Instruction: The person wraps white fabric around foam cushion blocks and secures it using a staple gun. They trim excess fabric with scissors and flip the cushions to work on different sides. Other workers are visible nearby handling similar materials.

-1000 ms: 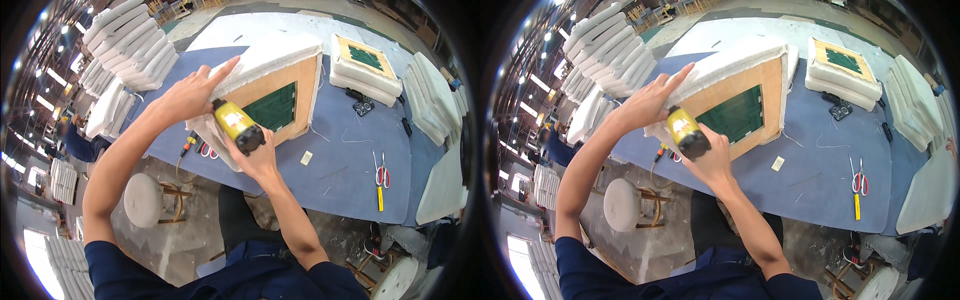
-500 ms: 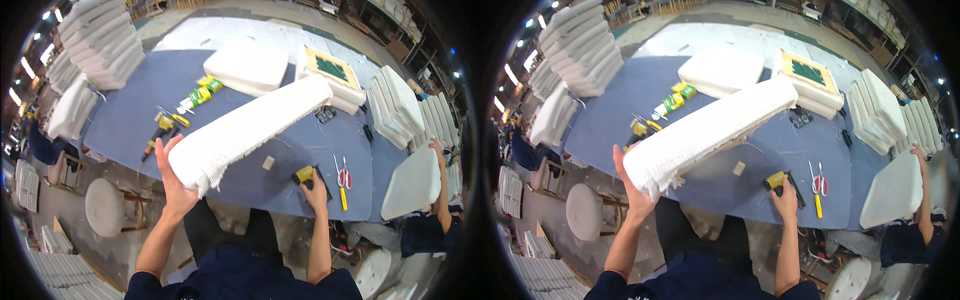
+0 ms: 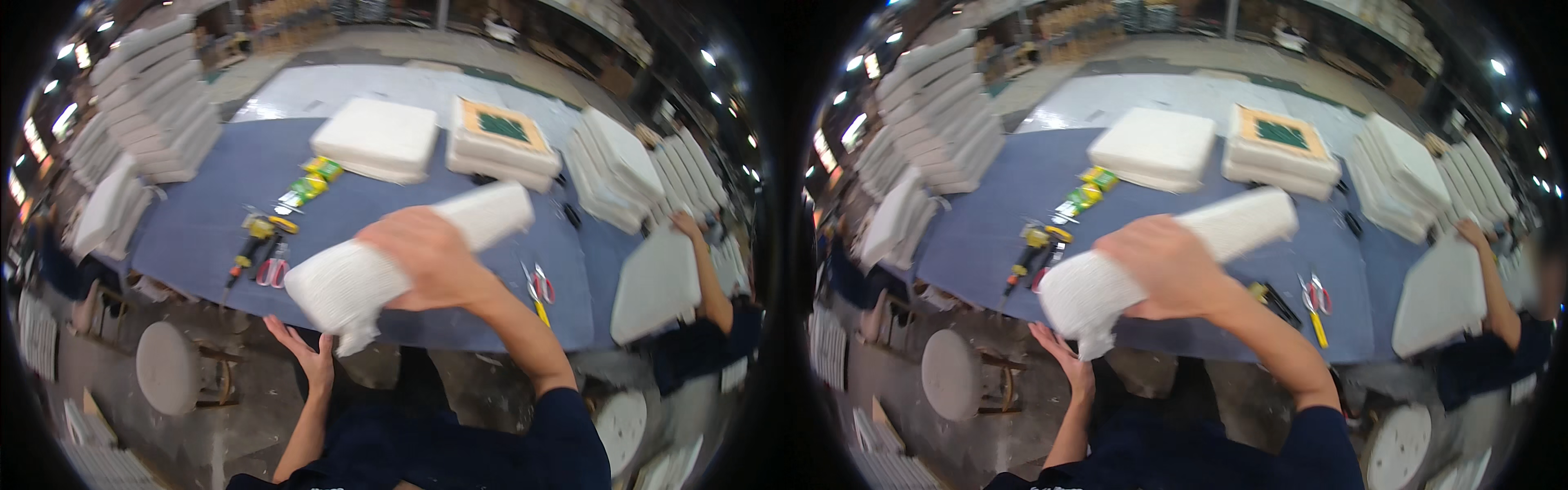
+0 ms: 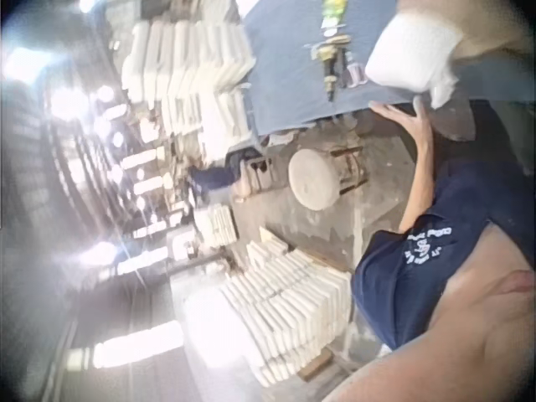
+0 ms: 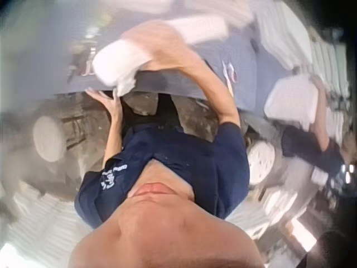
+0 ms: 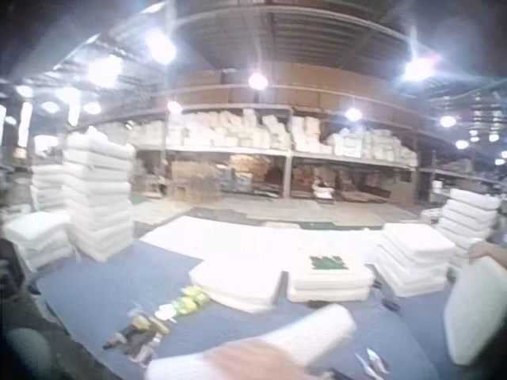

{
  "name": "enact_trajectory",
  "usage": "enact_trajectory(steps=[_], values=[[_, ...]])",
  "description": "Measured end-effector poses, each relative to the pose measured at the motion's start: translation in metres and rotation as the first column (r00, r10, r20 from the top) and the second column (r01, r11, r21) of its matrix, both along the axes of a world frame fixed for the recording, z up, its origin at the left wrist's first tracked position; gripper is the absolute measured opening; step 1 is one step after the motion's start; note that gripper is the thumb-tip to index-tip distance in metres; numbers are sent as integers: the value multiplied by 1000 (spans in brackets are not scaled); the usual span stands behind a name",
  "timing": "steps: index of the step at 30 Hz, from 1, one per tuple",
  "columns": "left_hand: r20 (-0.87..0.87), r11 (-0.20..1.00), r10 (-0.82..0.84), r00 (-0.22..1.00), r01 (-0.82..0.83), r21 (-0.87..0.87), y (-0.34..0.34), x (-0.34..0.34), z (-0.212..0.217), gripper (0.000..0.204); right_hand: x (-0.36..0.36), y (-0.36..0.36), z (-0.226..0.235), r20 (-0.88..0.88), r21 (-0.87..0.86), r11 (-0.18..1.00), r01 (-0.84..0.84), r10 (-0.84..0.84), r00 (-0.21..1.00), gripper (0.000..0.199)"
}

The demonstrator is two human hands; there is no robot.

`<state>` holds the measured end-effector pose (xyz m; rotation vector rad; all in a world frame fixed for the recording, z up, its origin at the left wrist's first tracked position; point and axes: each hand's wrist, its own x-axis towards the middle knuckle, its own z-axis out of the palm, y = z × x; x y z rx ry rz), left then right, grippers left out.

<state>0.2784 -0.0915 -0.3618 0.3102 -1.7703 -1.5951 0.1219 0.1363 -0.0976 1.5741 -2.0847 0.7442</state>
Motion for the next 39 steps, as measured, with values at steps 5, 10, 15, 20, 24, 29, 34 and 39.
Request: enact_trajectory(steps=[5,10,15,20,24,29,34,39], values=[[9,1000,3,1000,-2,-27,-114,-21,-29,117,-31,123,-27,502,-582,677,451,-138,854,85],[-87,954,-252,964,233,-189,-190,-41,170,64,-63,99,-184,546,-831,203,518,478,688,74],[163,489,-134,978,208,-847,-119,-81,283,86,-22,55,-294,954,-37,809,587,-147,262,48],[189,113,-51,981,194,-975,-43,-90,263,87,62,-7,-150,811,-582,618,529,392,434,42],[256,124,-33,966,258,-958,-17,-75,270,98,60,14,-105,783,-621,594,511,452,427,52],[292,97,-158,943,310,-946,62,-76,272,106,63,17,-92,816,-562,482,672,458,354,49],[262,119,-177,949,285,-951,96,-95,263,97,69,30,-91,823,-566,497,658,392,411,36],[244,-14,-237,940,247,-969,76,-108,250,96,74,28,-91,797,-603,499,623,336,502,29]])
